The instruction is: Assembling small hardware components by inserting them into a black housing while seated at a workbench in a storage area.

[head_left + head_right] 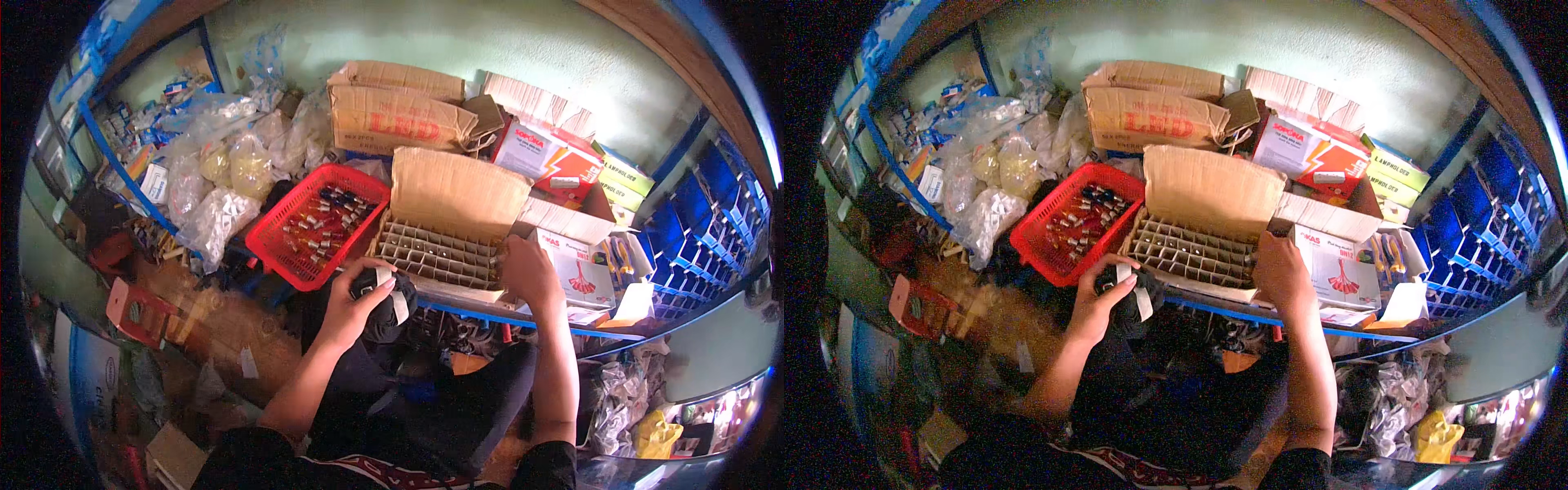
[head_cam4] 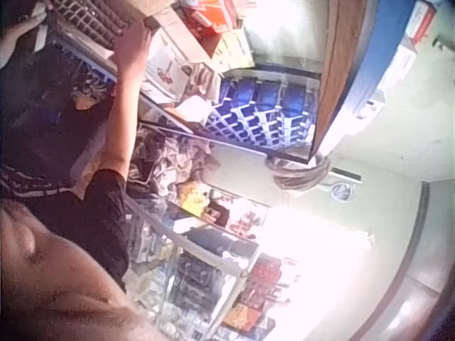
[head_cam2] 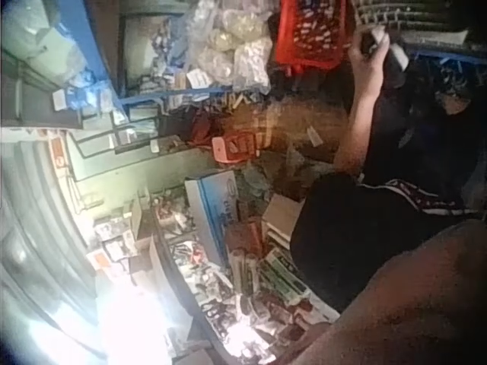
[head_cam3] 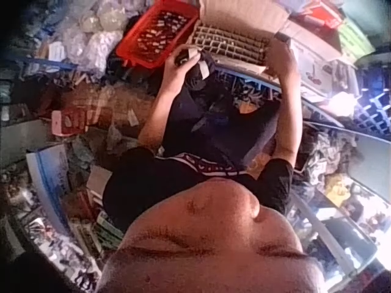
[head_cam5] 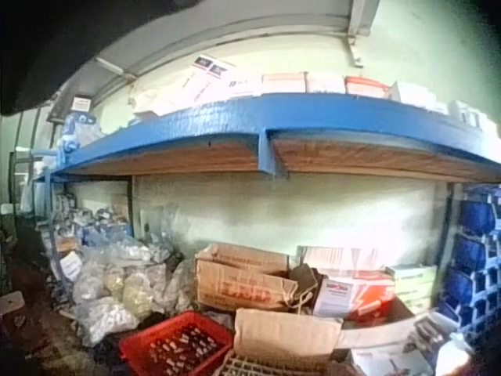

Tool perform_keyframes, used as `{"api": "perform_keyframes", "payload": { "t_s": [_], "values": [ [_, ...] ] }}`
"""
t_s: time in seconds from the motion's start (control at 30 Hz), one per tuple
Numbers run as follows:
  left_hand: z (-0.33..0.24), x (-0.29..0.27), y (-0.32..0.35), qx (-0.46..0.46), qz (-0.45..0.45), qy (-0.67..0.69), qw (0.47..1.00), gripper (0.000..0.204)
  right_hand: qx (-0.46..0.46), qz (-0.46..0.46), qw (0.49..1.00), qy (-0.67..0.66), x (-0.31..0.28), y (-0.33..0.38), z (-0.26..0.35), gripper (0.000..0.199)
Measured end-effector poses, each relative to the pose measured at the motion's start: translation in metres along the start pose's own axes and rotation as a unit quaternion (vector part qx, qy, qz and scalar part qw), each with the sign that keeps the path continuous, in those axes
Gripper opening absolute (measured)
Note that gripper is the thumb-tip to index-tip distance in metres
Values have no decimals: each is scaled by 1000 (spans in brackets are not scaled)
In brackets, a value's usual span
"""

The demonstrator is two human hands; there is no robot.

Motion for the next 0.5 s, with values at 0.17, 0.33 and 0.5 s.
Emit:
{"api": "perform_keyframes", "payload": {
  "t_s": [0.17,0.33,0.5],
  "values": [
    [-15,6,-14,11,15,-10,1000,17,-23,-62,996,-66,-30,15,15,24],
    [-20,13,-35,56,8,10,998,17,-56,-144,958,-240,-41,35,26,26],
    [-16,37,-44,65,5,56,996,18,-42,-205,766,-608,-8,67,46,19]
  ]
}}
Point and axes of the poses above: each hand's wrist, its own y-axis away from the middle knuckle, its own x-axis out of the palm, z = x × y, the point moved 4 cm from there along -y, towards the middle knuckle, and after that the axes turned 11 degrees about -x, right-handed, at the moved point
